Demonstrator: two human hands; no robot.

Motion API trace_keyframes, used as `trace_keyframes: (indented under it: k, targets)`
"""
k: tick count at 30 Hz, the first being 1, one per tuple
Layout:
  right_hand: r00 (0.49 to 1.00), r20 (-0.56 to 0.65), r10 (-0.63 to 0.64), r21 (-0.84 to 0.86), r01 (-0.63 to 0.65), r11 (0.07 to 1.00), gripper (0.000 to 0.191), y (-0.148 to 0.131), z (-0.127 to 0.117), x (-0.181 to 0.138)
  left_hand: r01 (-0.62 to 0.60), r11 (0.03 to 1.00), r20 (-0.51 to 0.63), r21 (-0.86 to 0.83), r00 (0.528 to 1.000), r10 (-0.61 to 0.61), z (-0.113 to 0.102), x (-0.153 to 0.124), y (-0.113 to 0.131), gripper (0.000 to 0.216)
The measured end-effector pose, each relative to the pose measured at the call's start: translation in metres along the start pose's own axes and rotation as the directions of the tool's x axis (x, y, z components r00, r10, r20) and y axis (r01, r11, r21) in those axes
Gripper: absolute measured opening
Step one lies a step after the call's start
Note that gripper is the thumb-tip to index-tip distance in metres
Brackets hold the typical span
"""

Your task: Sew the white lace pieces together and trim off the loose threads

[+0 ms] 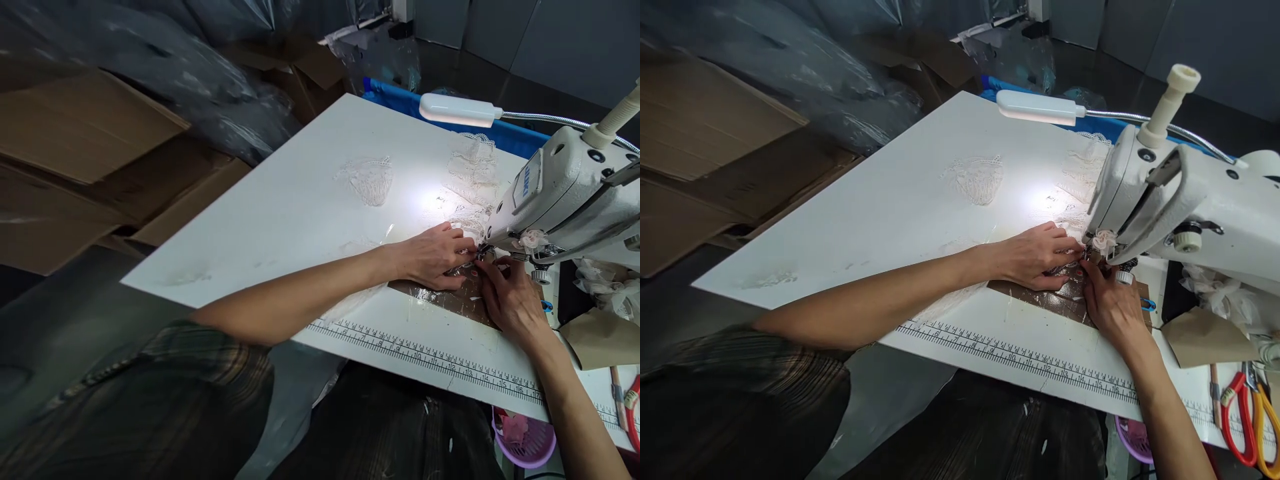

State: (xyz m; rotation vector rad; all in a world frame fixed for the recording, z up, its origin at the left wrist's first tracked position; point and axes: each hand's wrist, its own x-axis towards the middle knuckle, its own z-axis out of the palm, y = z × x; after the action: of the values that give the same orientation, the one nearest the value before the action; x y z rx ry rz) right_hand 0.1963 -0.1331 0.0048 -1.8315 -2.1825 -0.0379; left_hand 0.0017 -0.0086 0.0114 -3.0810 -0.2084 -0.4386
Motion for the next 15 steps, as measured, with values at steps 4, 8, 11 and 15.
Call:
trace_keyframes:
  k: [4,8,11,15]
  targets:
    - [0.997,-0.020,0.081,0.249,-0.073,0.966,0.034,0.011,-0.008,-0.005,0.011,1.000,-0.002,0.004,1.000,-0.011,0.002,0.000,0.000,0.037]
    - [0.982,0.075,0.172,0.440,-0.188,0.878,0.038,0.022,-0.018,-0.002,0.029,0.999,0.015,0.021,0.999,-0.030,0.002,0.001,0.000,0.041]
    - [0.974,0.065,0.218,0.461,-0.223,0.859,0.048,0.027,-0.018,0.004,0.040,0.999,0.038,0.023,0.998,-0.041,0.002,0.002,-0.001,0.042]
    - [0.961,-0.031,0.276,0.426,-0.237,0.873,0.050,0.028,-0.010,0.006,0.055,0.998,0.043,0.006,0.998,-0.055,0.001,0.001,-0.001,0.041]
